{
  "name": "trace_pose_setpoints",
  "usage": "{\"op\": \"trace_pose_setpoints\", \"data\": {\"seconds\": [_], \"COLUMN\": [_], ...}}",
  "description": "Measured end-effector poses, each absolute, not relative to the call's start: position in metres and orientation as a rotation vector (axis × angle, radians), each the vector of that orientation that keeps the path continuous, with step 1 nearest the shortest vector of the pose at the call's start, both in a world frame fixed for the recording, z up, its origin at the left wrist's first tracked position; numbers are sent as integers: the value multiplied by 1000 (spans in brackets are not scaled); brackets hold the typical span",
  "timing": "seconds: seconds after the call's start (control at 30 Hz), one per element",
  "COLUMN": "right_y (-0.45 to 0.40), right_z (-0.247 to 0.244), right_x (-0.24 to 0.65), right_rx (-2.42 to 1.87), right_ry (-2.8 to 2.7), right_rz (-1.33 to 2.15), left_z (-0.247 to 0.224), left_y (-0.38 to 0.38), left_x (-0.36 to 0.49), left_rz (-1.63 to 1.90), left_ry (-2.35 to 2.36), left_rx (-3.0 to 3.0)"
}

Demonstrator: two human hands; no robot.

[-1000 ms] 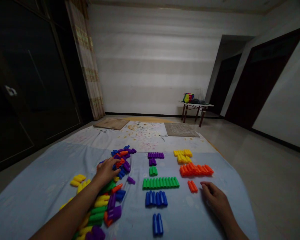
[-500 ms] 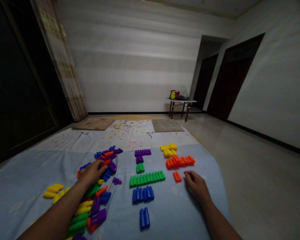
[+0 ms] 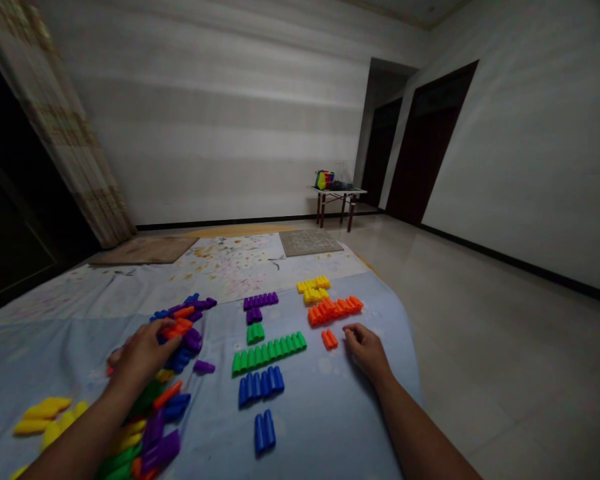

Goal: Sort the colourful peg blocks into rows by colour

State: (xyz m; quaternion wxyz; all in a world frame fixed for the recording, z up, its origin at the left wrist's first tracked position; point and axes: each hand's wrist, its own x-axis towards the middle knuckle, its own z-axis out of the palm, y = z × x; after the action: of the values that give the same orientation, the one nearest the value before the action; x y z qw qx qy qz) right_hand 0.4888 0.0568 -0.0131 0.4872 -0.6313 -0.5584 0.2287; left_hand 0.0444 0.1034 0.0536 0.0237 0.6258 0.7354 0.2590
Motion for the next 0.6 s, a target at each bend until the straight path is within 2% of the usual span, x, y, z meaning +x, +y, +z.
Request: {"op": "trace_pose_setpoints", "data": {"seconds": [0.2,0.4,0.6], "right_y": [56,55,54], "right_z": [-8,-7,-4], "right_x": [490,495,500], "right_rx": [-1487,-1423,-1402], "right_ry": [-1261,-1056,-942], "right_rz": [506,513,494], "left_z": [83,71,60], "left_y": [76,61,68], "left_x": [153,253,295], "left_rz": [761,622,405], "left_ry": [1905,1534,1444], "left_rx": [2223,2455,2550]}}
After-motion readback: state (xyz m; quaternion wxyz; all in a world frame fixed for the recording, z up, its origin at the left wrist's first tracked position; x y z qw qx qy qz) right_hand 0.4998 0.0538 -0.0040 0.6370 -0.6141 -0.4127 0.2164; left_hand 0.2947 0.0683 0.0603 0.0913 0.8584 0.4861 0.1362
